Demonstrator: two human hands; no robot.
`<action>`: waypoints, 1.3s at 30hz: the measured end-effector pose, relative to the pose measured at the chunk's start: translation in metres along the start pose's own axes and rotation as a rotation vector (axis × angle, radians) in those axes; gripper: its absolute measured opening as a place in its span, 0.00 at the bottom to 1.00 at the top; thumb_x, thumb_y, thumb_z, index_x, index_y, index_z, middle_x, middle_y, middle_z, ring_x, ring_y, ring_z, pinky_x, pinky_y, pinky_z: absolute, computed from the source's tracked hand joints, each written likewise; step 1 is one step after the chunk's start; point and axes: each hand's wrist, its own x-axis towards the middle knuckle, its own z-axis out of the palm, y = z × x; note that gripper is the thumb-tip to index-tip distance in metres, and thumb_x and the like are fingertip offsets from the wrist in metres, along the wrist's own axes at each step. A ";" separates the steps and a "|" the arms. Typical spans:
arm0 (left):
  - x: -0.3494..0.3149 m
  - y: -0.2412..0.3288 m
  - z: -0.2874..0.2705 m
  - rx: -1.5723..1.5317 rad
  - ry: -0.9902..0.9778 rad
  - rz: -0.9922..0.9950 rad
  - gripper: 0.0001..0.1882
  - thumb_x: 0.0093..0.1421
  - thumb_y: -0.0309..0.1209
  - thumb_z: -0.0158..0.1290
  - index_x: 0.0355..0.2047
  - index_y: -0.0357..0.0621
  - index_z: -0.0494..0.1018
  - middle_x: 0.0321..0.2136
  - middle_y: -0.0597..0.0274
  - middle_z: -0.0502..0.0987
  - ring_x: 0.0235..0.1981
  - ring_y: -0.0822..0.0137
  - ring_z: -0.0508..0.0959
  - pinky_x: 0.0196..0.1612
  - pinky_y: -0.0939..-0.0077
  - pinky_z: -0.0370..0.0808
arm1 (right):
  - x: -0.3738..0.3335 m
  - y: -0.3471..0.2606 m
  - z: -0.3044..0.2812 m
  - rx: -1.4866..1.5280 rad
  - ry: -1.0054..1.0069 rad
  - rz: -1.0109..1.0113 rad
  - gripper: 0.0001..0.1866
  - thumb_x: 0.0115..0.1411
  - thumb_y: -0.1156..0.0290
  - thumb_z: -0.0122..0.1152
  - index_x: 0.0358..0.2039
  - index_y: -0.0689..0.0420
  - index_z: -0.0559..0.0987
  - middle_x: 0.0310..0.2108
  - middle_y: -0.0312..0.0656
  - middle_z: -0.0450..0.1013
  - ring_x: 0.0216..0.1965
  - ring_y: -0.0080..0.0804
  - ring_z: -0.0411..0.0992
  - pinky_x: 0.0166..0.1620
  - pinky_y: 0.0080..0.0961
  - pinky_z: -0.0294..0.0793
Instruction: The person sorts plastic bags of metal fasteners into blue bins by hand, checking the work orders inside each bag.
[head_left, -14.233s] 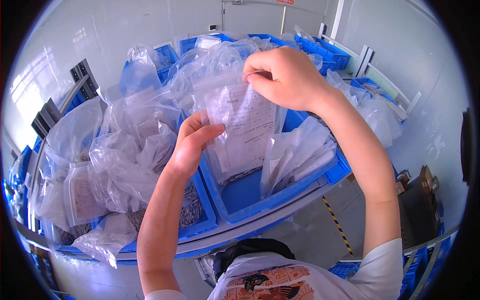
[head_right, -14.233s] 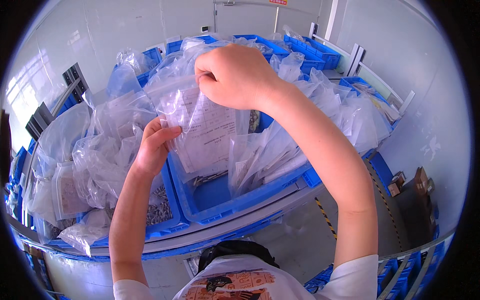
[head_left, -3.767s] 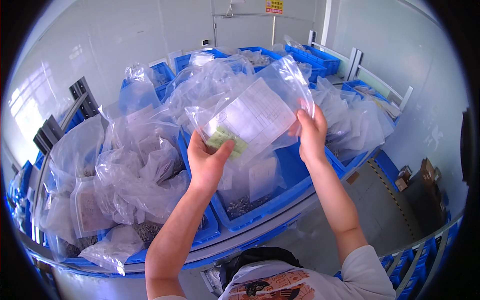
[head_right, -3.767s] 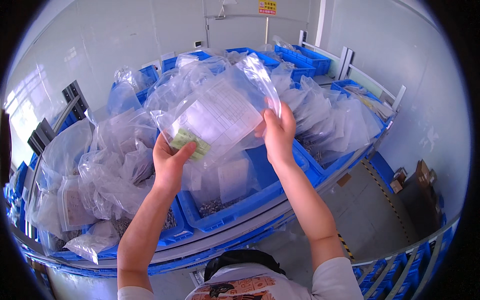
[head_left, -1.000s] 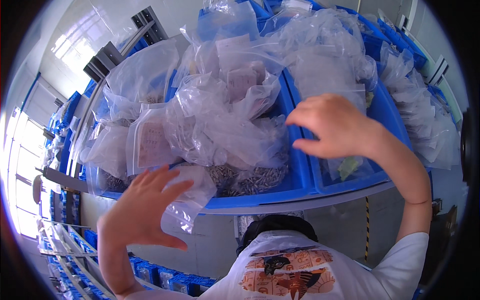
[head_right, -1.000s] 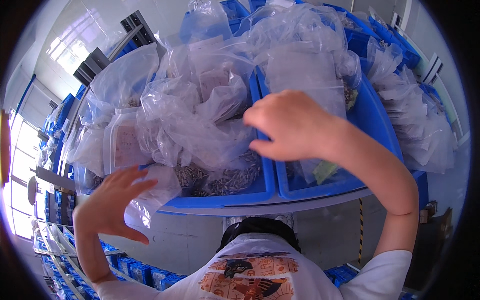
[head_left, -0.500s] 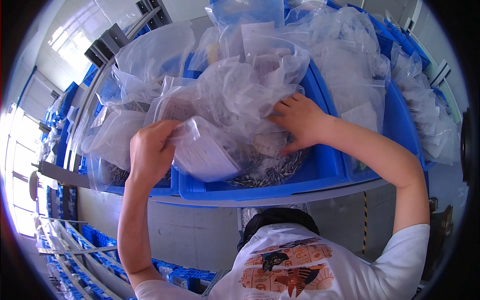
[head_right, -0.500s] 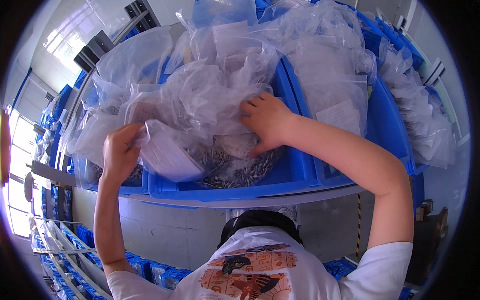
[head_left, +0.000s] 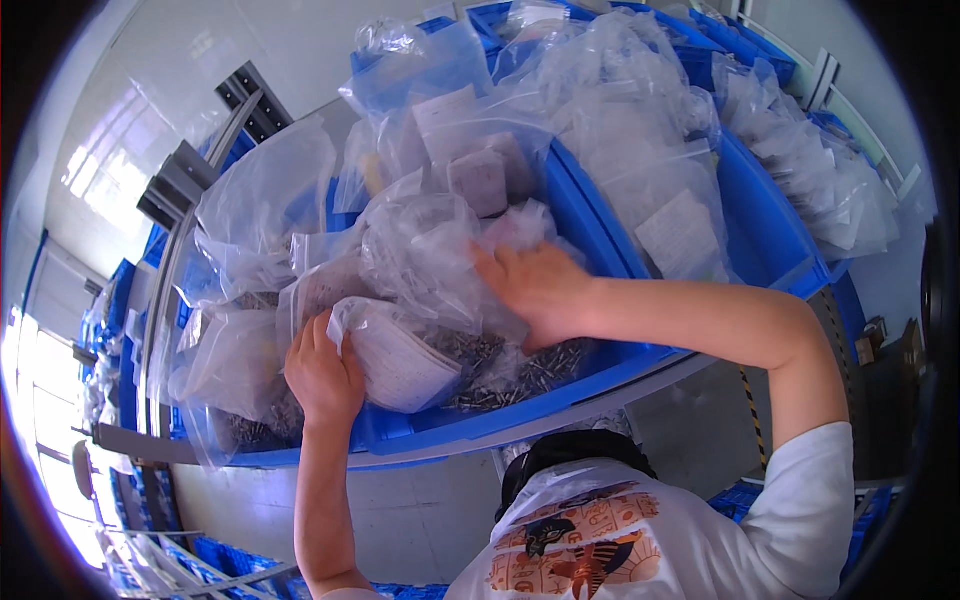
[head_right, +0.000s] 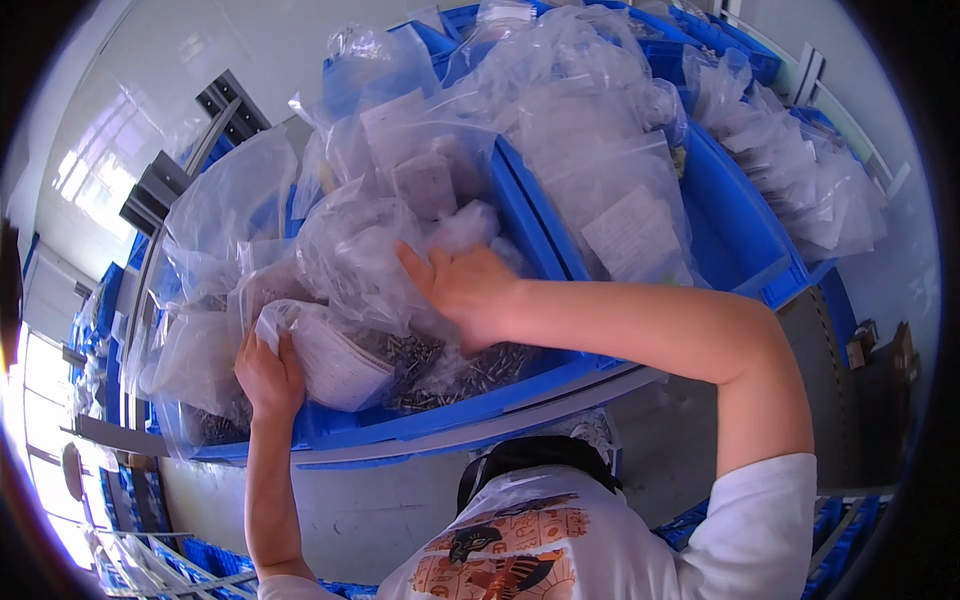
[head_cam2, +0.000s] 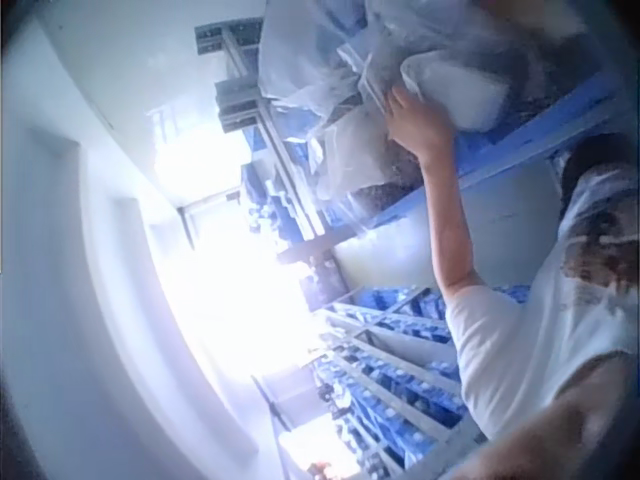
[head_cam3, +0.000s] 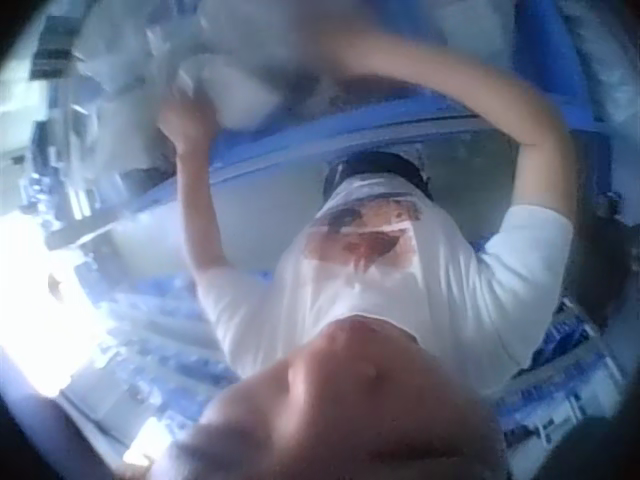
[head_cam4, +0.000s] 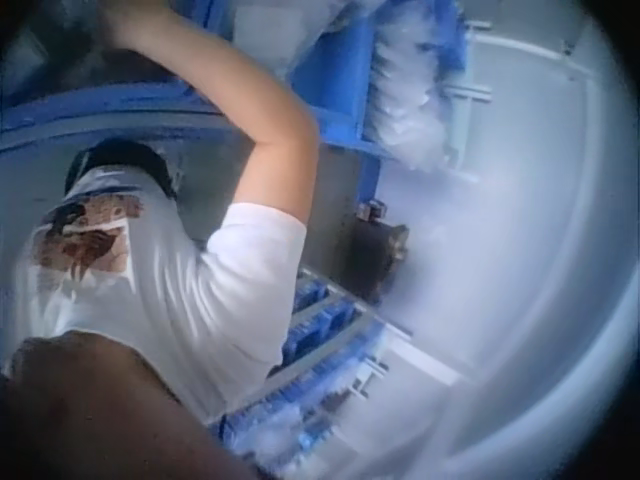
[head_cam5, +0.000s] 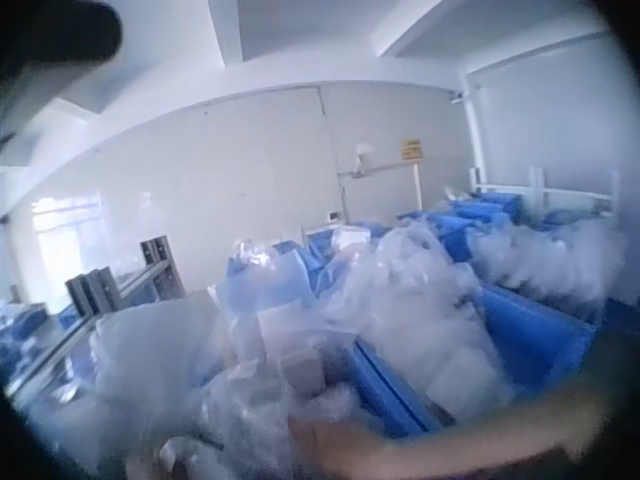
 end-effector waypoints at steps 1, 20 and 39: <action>-0.001 0.001 0.001 -0.004 0.002 0.018 0.12 0.44 0.24 0.46 0.32 0.35 0.67 0.25 0.49 0.70 0.28 0.47 0.70 0.30 0.59 0.66 | 0.002 0.003 0.002 0.001 0.008 0.016 0.35 0.31 0.64 0.67 0.42 0.63 0.65 0.37 0.48 0.68 0.38 0.42 0.69 0.36 0.33 0.69; 0.022 0.028 -0.025 0.078 0.278 0.228 0.27 0.41 0.40 0.52 0.43 0.42 0.66 0.45 0.46 0.63 0.50 0.45 0.60 0.47 0.51 0.59 | 0.030 0.077 -0.026 0.198 0.312 -0.134 0.22 0.39 0.62 0.59 0.36 0.58 0.71 0.37 0.47 0.69 0.42 0.44 0.66 0.43 0.31 0.62; -0.011 0.060 -0.039 -0.156 -0.067 0.161 0.21 0.29 0.39 0.65 0.14 0.38 0.66 0.14 0.58 0.65 0.15 0.59 0.67 0.19 0.76 0.64 | 0.029 0.051 0.023 0.428 0.159 0.321 0.11 0.43 0.70 0.49 0.27 0.62 0.72 0.29 0.52 0.71 0.33 0.48 0.69 0.36 0.40 0.67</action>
